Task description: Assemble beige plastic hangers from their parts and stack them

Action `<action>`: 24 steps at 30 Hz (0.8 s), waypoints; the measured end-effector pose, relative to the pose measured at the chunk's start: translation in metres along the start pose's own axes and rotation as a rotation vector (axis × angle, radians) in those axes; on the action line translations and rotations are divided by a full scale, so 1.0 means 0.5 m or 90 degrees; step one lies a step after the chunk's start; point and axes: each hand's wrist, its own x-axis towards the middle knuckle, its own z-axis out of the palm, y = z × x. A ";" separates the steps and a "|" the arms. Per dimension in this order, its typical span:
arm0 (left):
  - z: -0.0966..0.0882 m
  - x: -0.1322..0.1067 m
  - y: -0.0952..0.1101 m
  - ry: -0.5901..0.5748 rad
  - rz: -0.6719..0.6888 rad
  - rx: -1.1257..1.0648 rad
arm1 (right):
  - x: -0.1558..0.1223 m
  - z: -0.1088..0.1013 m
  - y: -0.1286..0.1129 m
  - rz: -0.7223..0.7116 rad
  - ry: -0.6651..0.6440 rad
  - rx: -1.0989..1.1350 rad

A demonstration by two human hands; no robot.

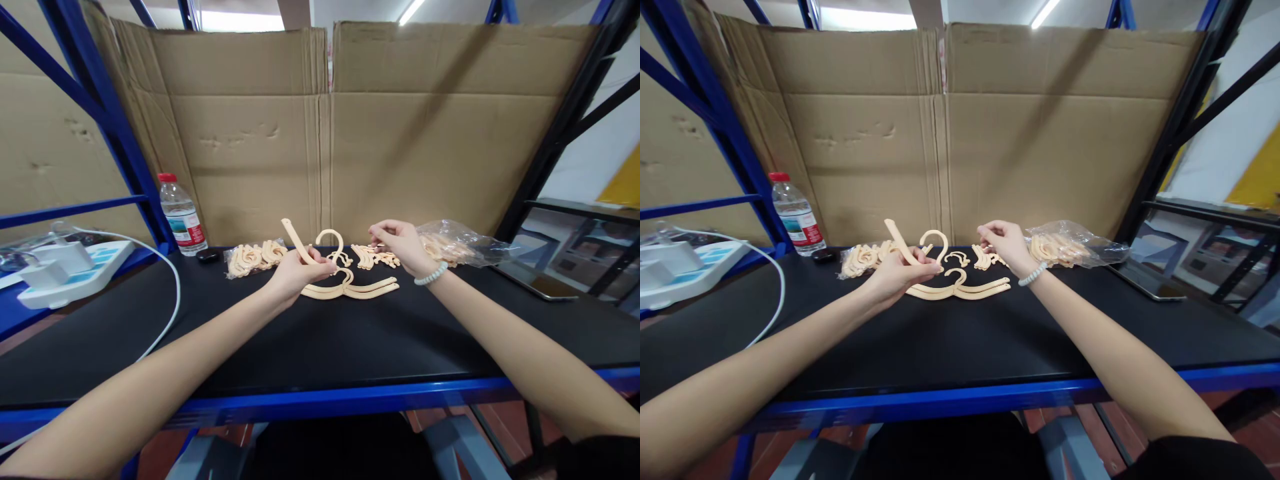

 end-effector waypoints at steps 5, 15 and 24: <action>-0.013 0.015 -0.002 0.056 -0.025 -0.009 | 0.077 -0.046 0.065 0.054 -0.067 -0.538; -0.032 0.026 -0.014 0.088 -0.021 0.017 | 0.170 0.047 0.103 0.138 -0.258 -0.786; -0.030 0.028 -0.011 0.087 -0.030 0.012 | 0.173 0.096 0.078 0.283 -0.324 -0.854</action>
